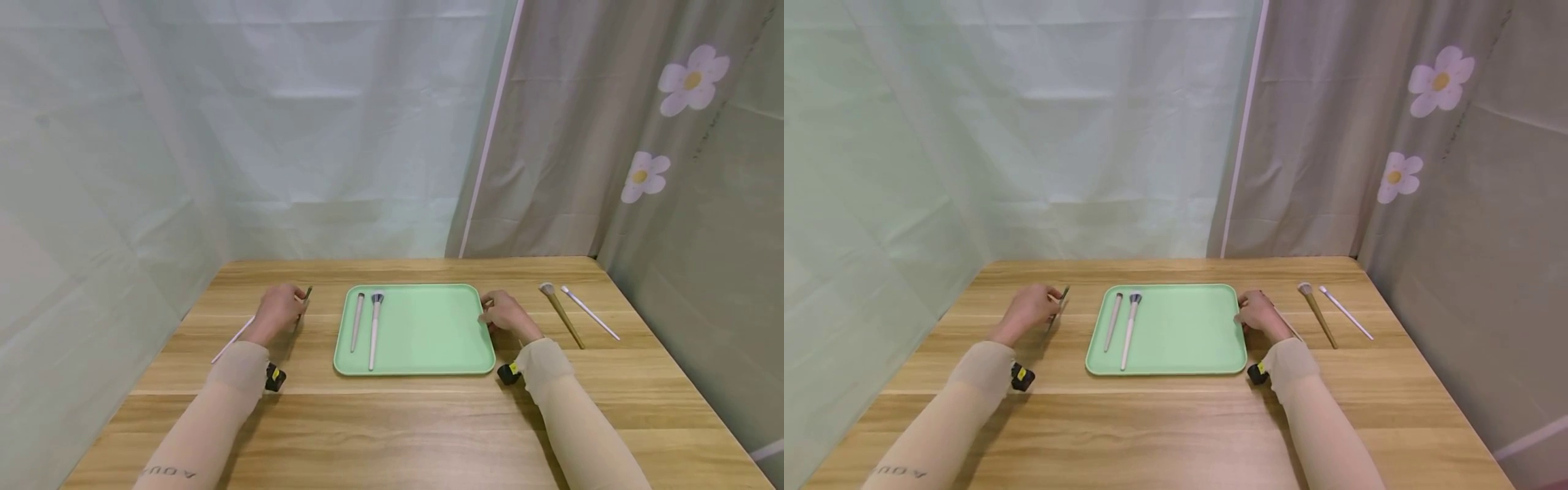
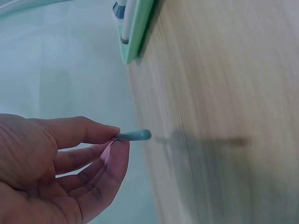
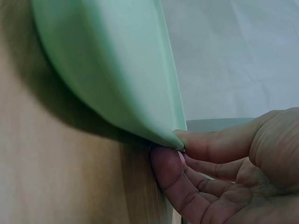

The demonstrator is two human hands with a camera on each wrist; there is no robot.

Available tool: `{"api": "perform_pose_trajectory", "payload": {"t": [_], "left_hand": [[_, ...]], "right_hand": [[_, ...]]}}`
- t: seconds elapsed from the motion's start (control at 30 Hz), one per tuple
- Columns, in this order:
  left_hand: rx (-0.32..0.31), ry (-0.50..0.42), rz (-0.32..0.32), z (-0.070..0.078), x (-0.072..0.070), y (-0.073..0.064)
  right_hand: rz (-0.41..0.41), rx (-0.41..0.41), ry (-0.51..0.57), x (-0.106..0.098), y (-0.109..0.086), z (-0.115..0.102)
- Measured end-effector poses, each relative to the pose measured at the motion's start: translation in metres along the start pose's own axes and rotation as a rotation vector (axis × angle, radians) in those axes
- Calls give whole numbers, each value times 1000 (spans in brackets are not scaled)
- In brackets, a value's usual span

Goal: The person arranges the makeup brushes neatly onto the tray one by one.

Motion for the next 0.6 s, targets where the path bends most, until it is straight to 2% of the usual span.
{"api": "perform_pose_trajectory", "payload": {"t": [0.23,0.4,0.6], "left_hand": [[-8,-73,-3,16,6,0],[-13,-142,-33,28,10,-2],[-6,-174,-41,39,14,-2]], "right_hand": [[-1,3,1,1,0,0],[2,6,-2,1,0,2],[0,-5,-12,0,0,2]]}}
Point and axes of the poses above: each hand's wrist, its own y-axis towards the middle knuckle, its own x-axis out of the palm, z = x × y, the point moved 1 cm from there along y, towards the middle knuckle, and after that the axes turned 9 degrees about -x, right-handed, at the moved point
